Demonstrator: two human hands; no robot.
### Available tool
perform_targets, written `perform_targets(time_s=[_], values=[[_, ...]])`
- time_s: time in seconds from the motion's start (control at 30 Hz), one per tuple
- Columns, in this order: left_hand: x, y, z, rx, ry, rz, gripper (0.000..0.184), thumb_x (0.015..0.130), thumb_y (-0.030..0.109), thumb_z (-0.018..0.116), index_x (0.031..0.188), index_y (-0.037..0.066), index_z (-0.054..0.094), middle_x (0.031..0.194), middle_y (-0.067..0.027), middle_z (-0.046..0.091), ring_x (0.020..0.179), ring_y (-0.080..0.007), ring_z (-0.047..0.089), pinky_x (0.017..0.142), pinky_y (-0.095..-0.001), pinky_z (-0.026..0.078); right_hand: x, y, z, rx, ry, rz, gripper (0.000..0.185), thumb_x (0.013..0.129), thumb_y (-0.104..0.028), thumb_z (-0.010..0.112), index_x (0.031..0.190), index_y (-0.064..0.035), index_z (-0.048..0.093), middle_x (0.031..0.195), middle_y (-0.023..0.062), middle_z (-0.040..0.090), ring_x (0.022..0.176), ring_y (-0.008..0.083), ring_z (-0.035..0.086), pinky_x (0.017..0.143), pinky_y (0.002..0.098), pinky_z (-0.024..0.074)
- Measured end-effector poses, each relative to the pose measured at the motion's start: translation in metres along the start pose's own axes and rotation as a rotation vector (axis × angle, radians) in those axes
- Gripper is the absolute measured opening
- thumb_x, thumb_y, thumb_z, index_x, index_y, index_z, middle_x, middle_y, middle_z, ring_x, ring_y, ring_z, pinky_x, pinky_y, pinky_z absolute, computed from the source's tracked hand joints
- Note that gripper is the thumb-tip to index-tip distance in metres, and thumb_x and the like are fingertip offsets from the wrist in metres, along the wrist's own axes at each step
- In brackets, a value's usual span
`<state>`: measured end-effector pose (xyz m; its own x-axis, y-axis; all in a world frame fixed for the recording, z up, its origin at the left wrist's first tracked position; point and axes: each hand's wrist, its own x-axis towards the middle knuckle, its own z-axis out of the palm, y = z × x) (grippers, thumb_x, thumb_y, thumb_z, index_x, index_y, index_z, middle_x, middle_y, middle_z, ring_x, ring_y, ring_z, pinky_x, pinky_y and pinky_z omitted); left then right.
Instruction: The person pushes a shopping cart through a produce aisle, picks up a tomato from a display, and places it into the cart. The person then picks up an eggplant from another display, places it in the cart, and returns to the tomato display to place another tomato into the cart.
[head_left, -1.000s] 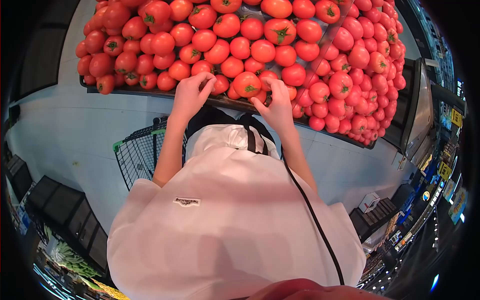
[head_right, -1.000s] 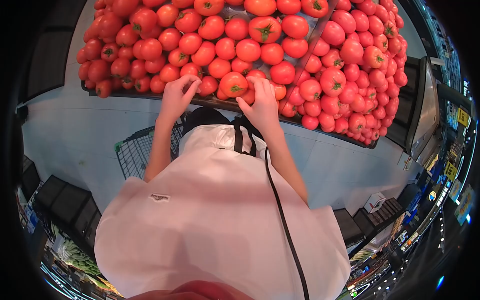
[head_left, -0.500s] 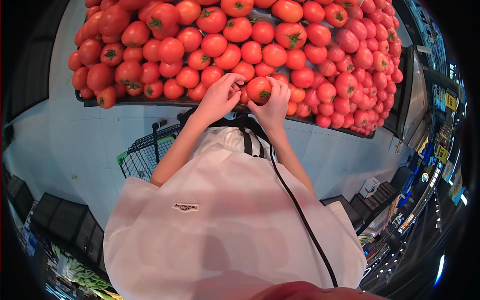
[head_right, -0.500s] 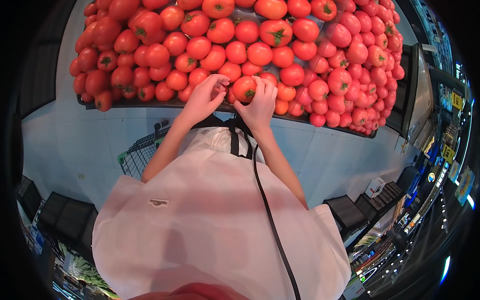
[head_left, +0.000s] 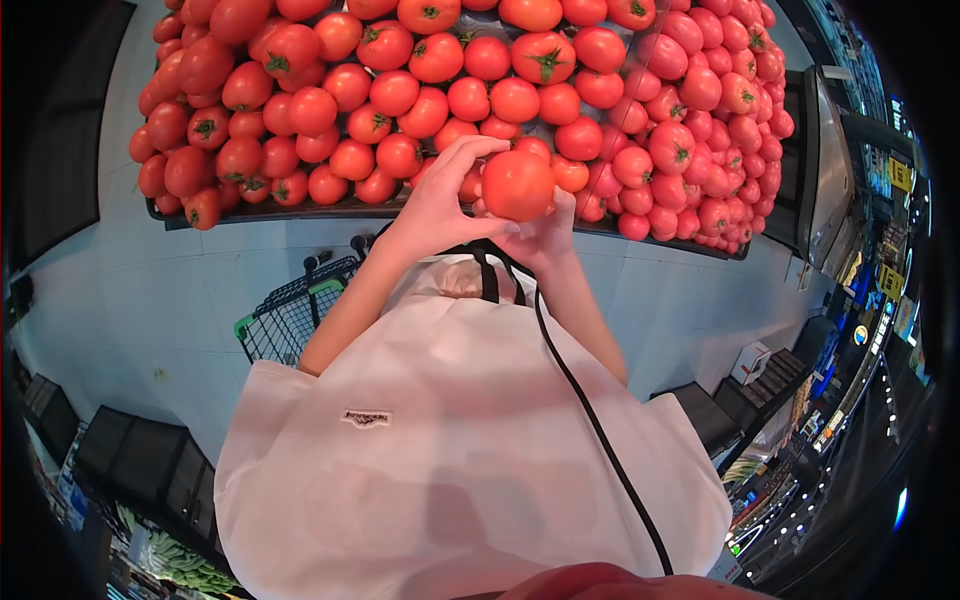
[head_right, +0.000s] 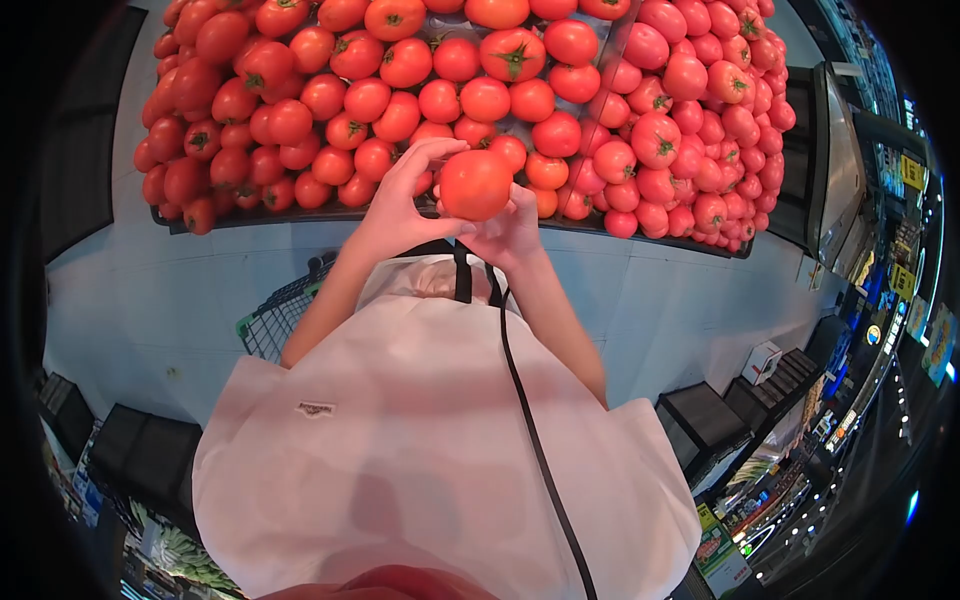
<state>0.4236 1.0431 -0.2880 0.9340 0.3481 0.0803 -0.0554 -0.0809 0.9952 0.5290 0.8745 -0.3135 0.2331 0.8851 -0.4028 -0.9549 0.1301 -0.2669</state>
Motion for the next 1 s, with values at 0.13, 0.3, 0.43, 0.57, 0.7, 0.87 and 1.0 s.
perform_targets(time_s=[0.13,0.3,0.43,0.57,0.7,0.87,1.0], values=[[-0.016,0.022,0.009,-0.079,0.025,-0.105,0.079,0.060,0.011,0.089,0.133,0.008,0.058,0.132,-0.0087,0.060,0.125,-0.0244,0.059,0.101,-0.0400,0.051,-0.009,0.004,-0.002,0.027,-0.185,0.120,0.087,0.085,-0.056,0.067,0.148,-0.0047,0.038,0.135,0.0225,0.055,0.117,0.0353,0.064,0.096,0.0427,0.0562],[-0.060,0.039,0.052,0.239,0.271,0.149,0.077,0.057,0.017,0.093,0.127,0.007,0.062,0.126,-0.0094,0.064,0.115,-0.0295,0.062,0.098,-0.0411,0.051,-0.021,-0.026,-0.015,-0.280,-0.419,0.434,0.110,0.078,-0.071,0.073,0.149,0.0023,0.032,0.139,0.0270,0.052,0.124,0.0379,0.059,0.101,0.0455,0.0552],[-0.099,0.049,0.107,0.321,0.471,0.083,0.081,0.064,0.019,0.092,0.135,0.008,0.056,0.136,-0.0100,0.059,0.125,-0.0317,0.056,0.106,-0.0420,0.047,-0.043,-0.041,-0.014,-0.427,-0.347,0.574,0.108,0.073,-0.055,0.085,0.150,0.0007,0.032,0.137,0.0231,0.054,0.124,0.0388,0.059,0.104,0.0481,0.0533],[-0.145,0.034,0.174,0.520,0.724,-0.214,0.095,0.067,0.023,0.092,0.146,0.005,0.043,0.141,-0.0143,0.052,0.131,-0.0344,0.051,0.111,-0.0435,0.042,-0.053,-0.035,-0.031,-0.870,-0.441,0.408,0.089,0.074,-0.028,0.089,0.144,0.0015,0.044,0.131,0.0138,0.058,0.123,0.0273,0.060,0.103,0.0418,0.0516],[-0.191,0.022,0.244,-0.125,0.866,-0.455,0.095,0.076,0.022,0.088,0.151,0.000,0.035,0.141,-0.0125,0.051,0.129,-0.0247,0.054,0.107,-0.0377,0.047,-0.083,-0.009,-0.042,-1.074,-0.380,0.357,0.078,0.070,-0.005,0.089,0.138,-0.0005,0.051,0.128,0.0108,0.060,0.118,0.0205,0.061,0.101,0.0364,0.0516],[-0.238,0.025,0.294,-0.855,1.120,-0.408,0.069,0.098,0.050,0.062,0.142,0.000,0.047,0.123,-0.0072,0.062,0.106,-0.0133,0.065,0.092,-0.0287,0.055,-0.122,0.026,-0.036,-1.416,-0.827,0.227,0.080,0.062,-0.014,0.093,0.132,-0.0035,0.056,0.125,0.0097,0.062,0.114,0.0220,0.063,0.096,0.0364,0.0535],[-0.272,0.032,0.311,-0.972,1.233,-0.195,0.066,0.096,0.046,0.067,0.142,0.003,0.048,0.124,-0.0070,0.061,0.108,-0.0141,0.064,0.093,-0.0290,0.054,-0.149,0.065,-0.012,-1.528,-1.140,0.131,0.081,0.059,-0.013,0.092,0.132,-0.0062,0.056,0.125,0.0139,0.061,0.114,0.0338,0.061,0.098,0.0407,0.0510]])
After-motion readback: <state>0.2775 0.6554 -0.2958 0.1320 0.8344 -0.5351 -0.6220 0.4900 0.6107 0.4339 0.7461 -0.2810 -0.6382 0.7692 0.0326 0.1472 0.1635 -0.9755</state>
